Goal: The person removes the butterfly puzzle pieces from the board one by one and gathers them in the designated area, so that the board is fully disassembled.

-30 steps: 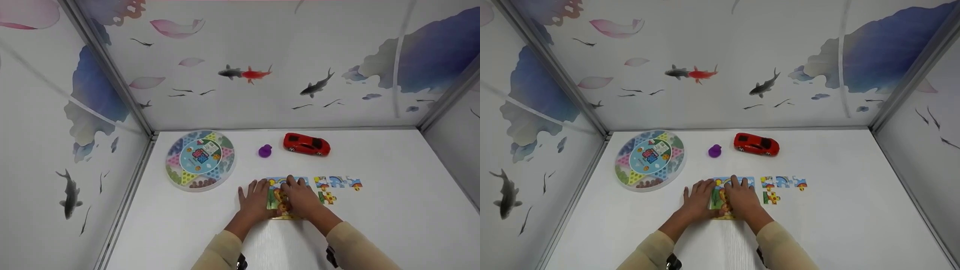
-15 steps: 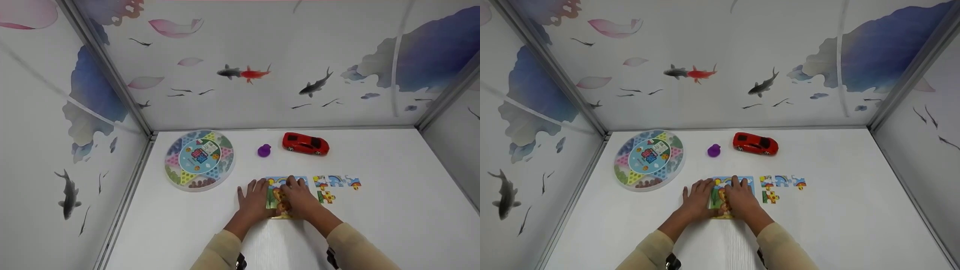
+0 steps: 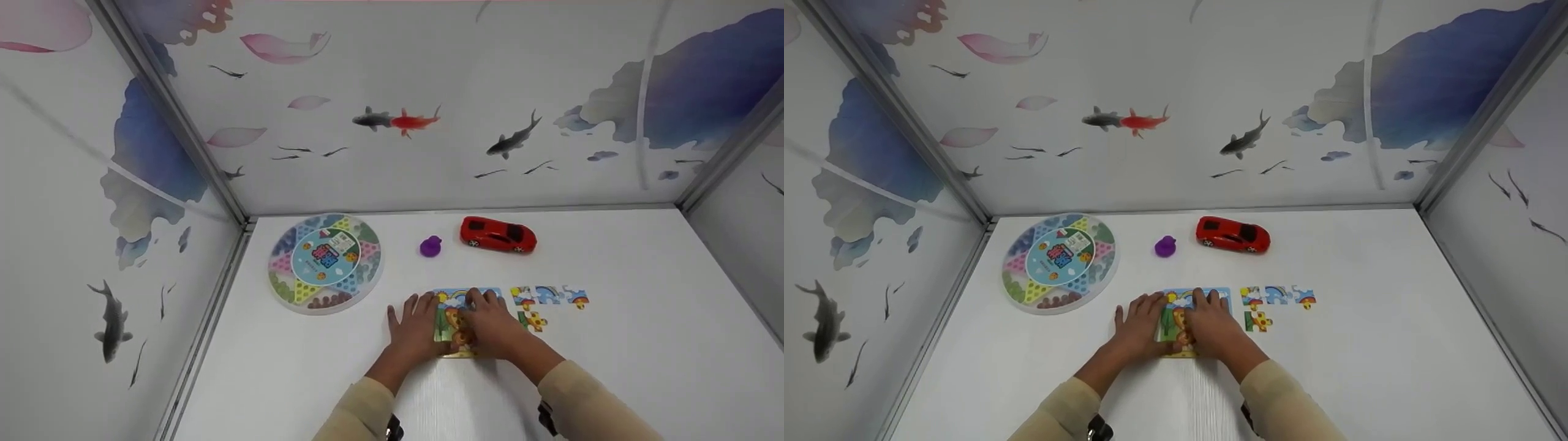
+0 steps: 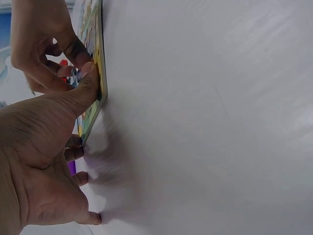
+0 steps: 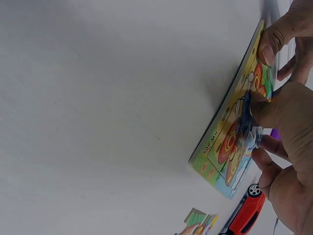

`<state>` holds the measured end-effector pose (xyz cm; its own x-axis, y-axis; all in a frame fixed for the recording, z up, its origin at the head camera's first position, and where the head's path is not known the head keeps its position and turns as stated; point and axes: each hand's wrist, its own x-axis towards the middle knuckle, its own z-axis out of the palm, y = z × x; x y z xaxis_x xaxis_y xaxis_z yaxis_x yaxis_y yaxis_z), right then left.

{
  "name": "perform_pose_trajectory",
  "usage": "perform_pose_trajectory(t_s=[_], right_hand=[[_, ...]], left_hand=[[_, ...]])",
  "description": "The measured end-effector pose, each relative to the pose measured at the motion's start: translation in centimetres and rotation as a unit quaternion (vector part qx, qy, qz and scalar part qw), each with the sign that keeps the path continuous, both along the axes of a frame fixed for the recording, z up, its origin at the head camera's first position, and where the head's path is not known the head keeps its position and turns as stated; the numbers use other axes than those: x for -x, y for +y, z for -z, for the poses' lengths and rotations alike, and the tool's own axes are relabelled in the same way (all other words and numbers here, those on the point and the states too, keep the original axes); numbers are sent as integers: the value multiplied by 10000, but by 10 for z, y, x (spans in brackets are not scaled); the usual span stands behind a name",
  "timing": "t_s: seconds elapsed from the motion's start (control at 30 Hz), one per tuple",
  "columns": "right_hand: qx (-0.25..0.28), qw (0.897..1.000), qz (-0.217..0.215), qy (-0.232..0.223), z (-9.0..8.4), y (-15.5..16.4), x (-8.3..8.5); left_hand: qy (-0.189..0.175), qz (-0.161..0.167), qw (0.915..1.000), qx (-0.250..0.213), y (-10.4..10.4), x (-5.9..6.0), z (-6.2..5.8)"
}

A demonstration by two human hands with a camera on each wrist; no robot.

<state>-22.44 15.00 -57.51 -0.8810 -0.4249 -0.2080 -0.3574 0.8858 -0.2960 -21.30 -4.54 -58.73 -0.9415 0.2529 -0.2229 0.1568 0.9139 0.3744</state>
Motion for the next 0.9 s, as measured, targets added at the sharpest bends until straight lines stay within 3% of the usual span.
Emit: perform_pose_trajectory(t_s=[0.3, 0.5, 0.9], right_hand=[[29, 9996, -255, -117, -9, 2, 4], [64, 9994, -340, 50, -12, 3, 4], [625, 9973, -223, 313, -6, 25, -1]], left_hand=[[56, 24, 10000, -4, -2, 2, -2], [46, 29, 10000, -23, -3, 4, -1], [18, 23, 9998, -189, 0, 1, 5]])
